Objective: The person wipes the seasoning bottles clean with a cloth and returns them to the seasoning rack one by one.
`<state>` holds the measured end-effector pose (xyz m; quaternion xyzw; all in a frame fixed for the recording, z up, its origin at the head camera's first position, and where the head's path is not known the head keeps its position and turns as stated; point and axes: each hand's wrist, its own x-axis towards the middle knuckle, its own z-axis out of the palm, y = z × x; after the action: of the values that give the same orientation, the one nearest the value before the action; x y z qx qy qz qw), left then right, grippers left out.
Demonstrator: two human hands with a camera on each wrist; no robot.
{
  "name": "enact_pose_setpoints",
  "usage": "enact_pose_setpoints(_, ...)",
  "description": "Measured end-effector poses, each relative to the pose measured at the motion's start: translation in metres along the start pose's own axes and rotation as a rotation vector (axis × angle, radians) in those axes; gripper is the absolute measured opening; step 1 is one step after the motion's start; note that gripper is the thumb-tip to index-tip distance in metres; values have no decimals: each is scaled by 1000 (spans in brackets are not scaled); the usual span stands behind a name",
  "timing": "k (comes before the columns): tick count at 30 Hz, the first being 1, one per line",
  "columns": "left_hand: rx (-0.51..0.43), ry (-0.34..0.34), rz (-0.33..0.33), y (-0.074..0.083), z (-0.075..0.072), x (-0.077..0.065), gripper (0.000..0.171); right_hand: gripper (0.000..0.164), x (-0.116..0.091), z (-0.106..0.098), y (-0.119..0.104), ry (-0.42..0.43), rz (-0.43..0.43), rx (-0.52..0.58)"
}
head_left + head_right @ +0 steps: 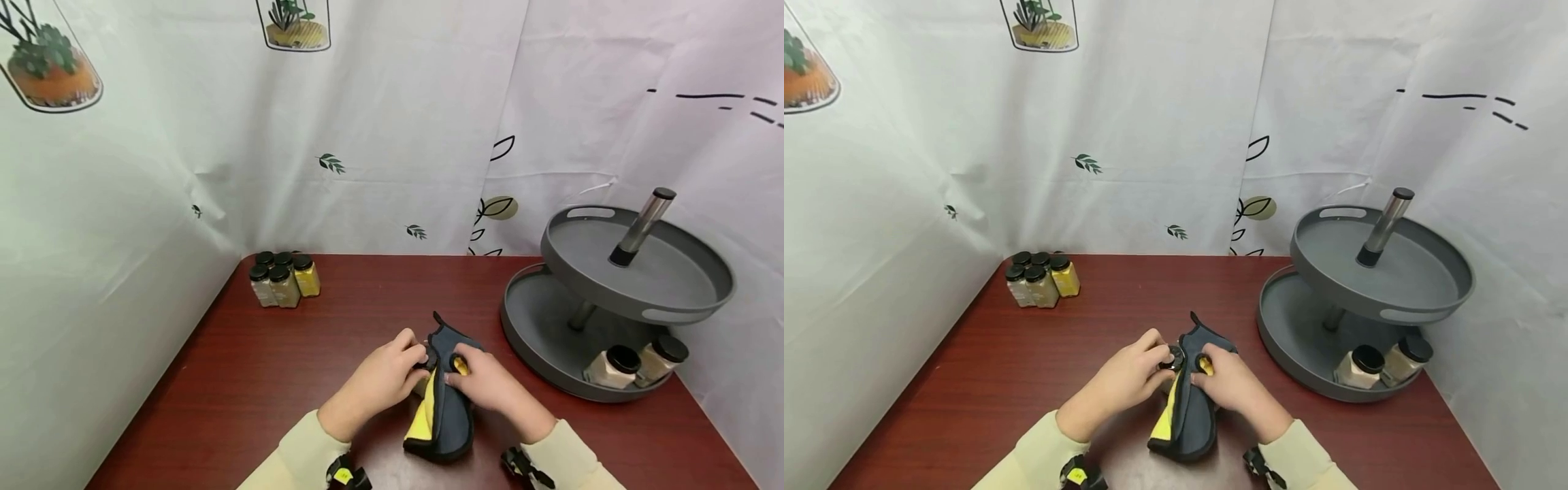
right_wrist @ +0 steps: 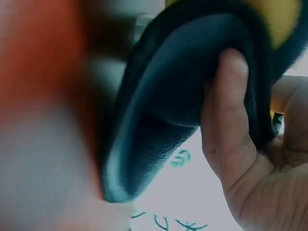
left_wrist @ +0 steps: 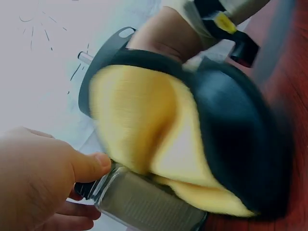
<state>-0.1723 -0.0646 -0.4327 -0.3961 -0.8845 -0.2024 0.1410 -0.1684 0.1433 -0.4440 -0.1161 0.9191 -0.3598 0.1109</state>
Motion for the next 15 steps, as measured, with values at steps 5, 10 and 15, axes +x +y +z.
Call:
enact_pose_setpoints(5, -52, 4, -36, 1, 0, 0, 17, 19, 2, 7, 4, -50, 7, 40)
enact_pose_setpoints(10, -73, 8, -42, -1, 3, -1, 17, 19, 4, 3, 3, -47, 8, 46)
enact_pose_setpoints(15, -71, 19, -34, 0, 5, 0, 18, 19, 3, 3, 1, -39, 12, 28)
